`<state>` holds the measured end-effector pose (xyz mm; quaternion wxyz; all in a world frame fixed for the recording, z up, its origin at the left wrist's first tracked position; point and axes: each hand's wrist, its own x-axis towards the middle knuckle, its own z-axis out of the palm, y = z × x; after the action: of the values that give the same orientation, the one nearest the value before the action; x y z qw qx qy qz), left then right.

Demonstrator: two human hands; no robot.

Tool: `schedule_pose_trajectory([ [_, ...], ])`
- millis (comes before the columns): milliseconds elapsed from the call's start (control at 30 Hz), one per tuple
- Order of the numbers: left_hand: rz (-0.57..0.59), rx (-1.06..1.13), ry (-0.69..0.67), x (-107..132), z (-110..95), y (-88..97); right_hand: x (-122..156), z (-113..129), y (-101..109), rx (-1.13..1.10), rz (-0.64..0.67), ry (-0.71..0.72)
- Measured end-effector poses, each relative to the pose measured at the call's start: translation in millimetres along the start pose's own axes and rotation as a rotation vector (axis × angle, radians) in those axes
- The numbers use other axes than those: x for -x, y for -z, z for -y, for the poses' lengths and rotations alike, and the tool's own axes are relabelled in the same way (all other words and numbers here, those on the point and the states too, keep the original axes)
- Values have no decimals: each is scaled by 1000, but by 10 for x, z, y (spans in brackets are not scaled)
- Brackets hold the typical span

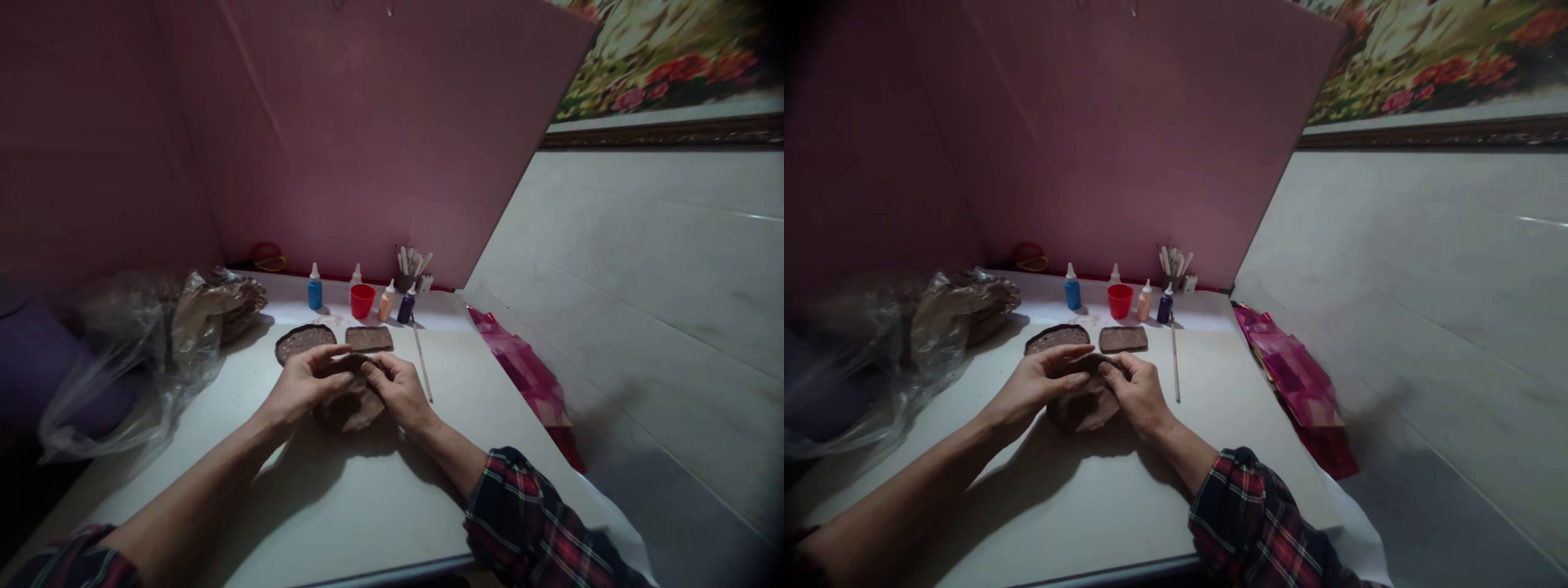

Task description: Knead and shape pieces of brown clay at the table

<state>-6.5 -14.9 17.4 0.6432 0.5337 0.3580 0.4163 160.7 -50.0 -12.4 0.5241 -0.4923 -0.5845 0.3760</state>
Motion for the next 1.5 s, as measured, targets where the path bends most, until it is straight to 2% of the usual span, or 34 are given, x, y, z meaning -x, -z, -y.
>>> schedule_pose_trajectory([
  [233,15,-212,-22,-8,55,22,20,68,7,165,40,35],
  [433,25,-230,-78,-13,77,5,24,42,-2,161,26,37],
  [600,-80,-171,-68,-16,39,4,7,40,14,124,-22,-7],
  [700,-180,-90,-68,-45,53,30,3,57,21,162,-21,7],
  [767,-198,-17,-82,-65,75,40,4,55,11,184,-40,20],
  [900,-131,82,-56,-67,90,22,-1,18,-21,102,-106,13],
  [1167,9,94,6,-19,20,55,0,64,28,-19,-111,1],
  [1367,8,-53,14,-20,-17,54,47,86,18,18,36,9],
  [1500,-14,-154,17,-2,-43,-7,61,88,-14,63,15,3],
])
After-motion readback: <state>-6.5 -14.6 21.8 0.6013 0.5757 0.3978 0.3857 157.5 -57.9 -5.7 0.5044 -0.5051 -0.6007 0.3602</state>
